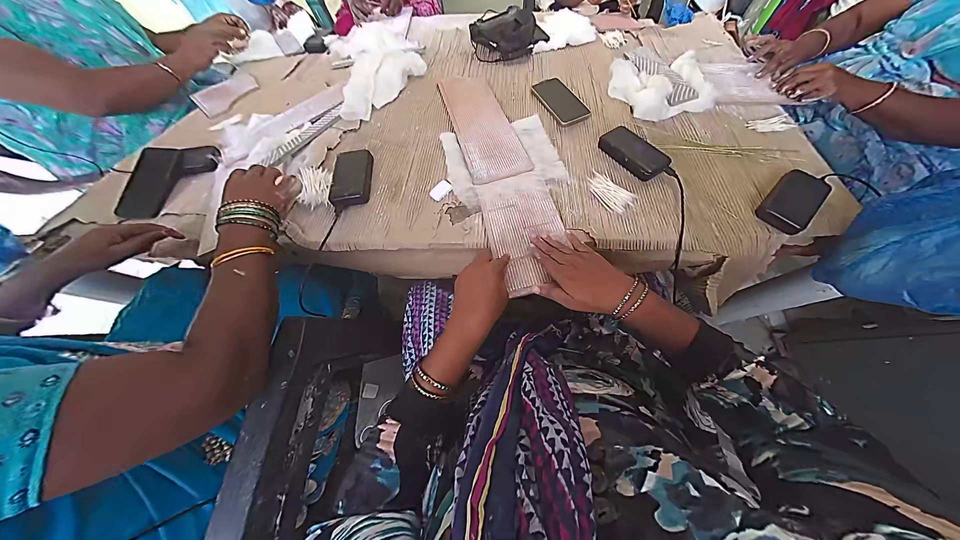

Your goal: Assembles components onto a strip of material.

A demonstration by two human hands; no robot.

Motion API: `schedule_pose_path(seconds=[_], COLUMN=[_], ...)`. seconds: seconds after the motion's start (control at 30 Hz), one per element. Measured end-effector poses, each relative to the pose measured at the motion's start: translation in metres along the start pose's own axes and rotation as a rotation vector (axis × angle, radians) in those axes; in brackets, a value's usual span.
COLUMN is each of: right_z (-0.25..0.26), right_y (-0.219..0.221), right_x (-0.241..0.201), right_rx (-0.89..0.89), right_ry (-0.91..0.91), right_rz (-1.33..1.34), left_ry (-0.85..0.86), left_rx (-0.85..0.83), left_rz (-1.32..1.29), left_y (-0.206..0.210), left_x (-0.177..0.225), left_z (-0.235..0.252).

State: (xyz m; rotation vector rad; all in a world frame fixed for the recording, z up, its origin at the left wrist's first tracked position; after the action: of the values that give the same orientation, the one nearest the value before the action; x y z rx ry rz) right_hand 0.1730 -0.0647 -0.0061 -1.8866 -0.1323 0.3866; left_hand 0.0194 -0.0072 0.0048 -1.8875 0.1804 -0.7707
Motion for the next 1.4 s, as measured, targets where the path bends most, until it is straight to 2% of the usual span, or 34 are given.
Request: schedule_pose_path(seconds=[0.07,0.1,0.13,0.2,0.23,0.27,0.37,0.43,0.53,0.73,0.77,0.8,0.9,0.93,1.03,1.13,1.27,1.33,1.4], right_z=[-0.023,-0.03,-0.034,-0.031,-0.025,-0.015,0.018,0.027,0.009,-0.049,-0.054,-0.056,-0.04,-0.029,0.008,0.014,-0.02,-0.033,-0.035], right_y=[-0.005,-0.011,-0.017,-0.026,-0.028,-0.026,-0.013,-0.002,0.01,0.006,0.0,-0.007,-0.019,-0.019,-0.009,0.002,0.003,-0.006,-0.013], right_x=[-0.001,-0.001,0.001,0.005,0.007,0.008,0.001,-0.004,-0.01,-0.023,-0.024,-0.025,-0.023,-0.022,-0.014,-0.01,-0.02,-0.02,-0.014], right_rx=[-0.092,-0.084,0.044,0.413,0.473,0.436,0.15,0.064,0.014,-0.226,-0.221,-0.141,0.419,0.447,0.085,-0.003,-0.187,-0.158,0.183], right_ry=[0.0,-0.021,-0.066,-0.132,-0.121,-0.088,0.013,0.044,0.062,0.049,0.04,0.024,-0.042,-0.029,0.115,0.118,0.1,0.072,0.045], right_rz=[0.02,0.036,0.059,0.096,0.105,0.098,0.048,0.058,0.092,0.139,0.142,0.149,0.134,0.099,0.09,0.103,0.102,0.118,0.11], left_ry=[0.086,0.123,0.152,0.182,0.184,0.183,0.197,0.207,0.234,0.364,0.374,0.375,0.356,0.347,0.319,0.307,0.33,0.35,0.361], left_rx=[0.052,0.089,0.137,0.228,0.263,0.292,0.337,0.337,0.321,0.371,0.395,0.422,0.529,0.559,0.581,0.55,0.499,0.505,0.51], left_rz=[-0.046,-0.055,-0.062,-0.07,-0.069,-0.064,-0.032,-0.022,-0.032,-0.024,-0.029,-0.036,-0.024,-0.016,-0.002,0.003,-0.018,-0.02,-0.03], left_y=[0.001,0.003,0.005,0.007,0.008,0.008,0.008,0.007,0.01,0.017,0.017,0.017,0.016,0.014,0.007,0.006,0.014,0.015,0.016], left_x=[-0.003,-0.005,-0.008,-0.011,-0.012,-0.012,-0.015,-0.015,-0.016,-0.011,-0.011,-0.011,-0.018,-0.022,-0.033,-0.037,-0.038,-0.036,-0.036], left_z=[-0.012,-0.017,-0.021,-0.024,-0.023,-0.022,-0.018,-0.017,-0.024,-0.045,-0.048,-0.049,-0.046,-0.043,-0.032,-0.027,-0.033,-0.034,-0.037])
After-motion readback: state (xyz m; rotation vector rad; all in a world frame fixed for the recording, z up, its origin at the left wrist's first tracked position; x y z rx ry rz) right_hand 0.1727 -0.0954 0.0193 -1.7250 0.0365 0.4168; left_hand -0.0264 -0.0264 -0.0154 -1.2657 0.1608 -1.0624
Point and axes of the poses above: each hand's wrist, its own z-axis towards the middle knuckle, its own y-axis out of the palm, x = y × z, the point moved 5 cm from there along z, towards the middle knuckle, and after that the axes turned 10 degrees about -x, right-handed, at the moved point
